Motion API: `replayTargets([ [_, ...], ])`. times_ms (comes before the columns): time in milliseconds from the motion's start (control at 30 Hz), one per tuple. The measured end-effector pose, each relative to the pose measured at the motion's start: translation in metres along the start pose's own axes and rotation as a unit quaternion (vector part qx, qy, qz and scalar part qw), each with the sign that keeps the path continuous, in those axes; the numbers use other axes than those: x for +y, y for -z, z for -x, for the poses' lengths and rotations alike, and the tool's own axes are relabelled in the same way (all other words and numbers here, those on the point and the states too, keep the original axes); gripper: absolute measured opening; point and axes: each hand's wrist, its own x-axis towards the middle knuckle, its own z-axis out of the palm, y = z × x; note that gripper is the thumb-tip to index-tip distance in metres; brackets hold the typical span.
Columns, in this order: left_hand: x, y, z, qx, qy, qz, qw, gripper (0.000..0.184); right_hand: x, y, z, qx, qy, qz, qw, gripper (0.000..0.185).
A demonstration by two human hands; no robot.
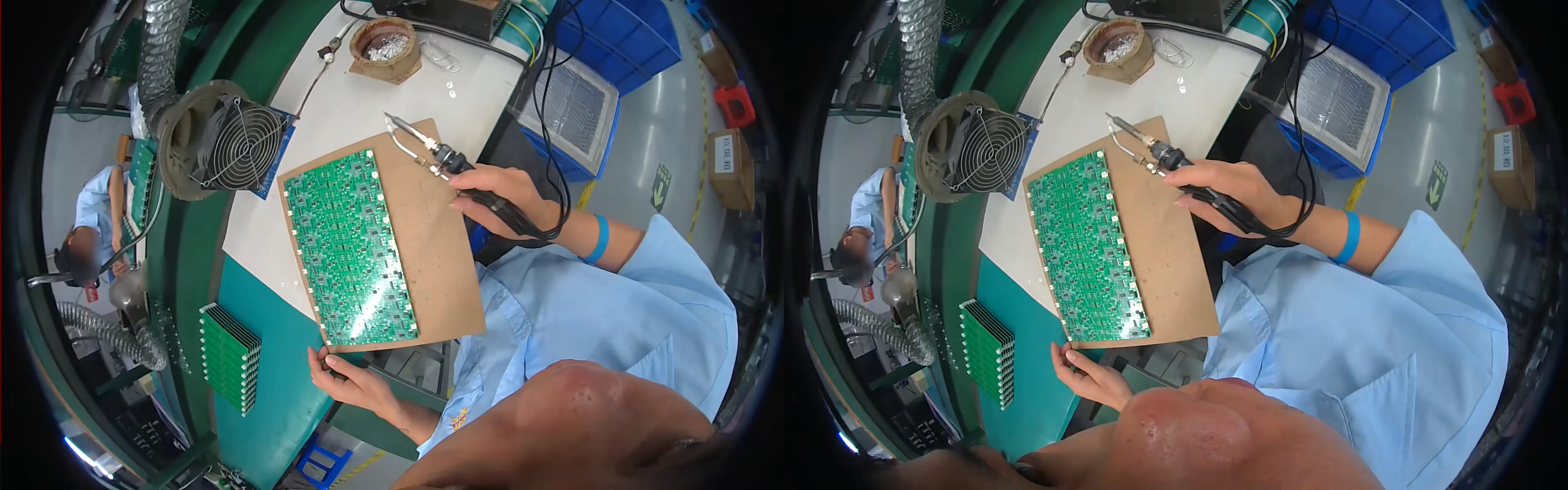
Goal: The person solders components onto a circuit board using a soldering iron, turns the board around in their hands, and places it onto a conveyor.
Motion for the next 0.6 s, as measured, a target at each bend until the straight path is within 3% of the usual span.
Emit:
replayTargets([
  [233,-0.001,-0.016,0.004,0.075,-0.006,-0.014,0.997,0.04,0.001,0.002,-0.001,0.009,-0.002,-0.008,1.0,0.047],
  [600,-0.004,-0.021,0.004,0.096,-0.012,0.005,0.995,0.04,0.003,-0.003,0.004,0.035,0.015,0.01,0.999,0.048],
])
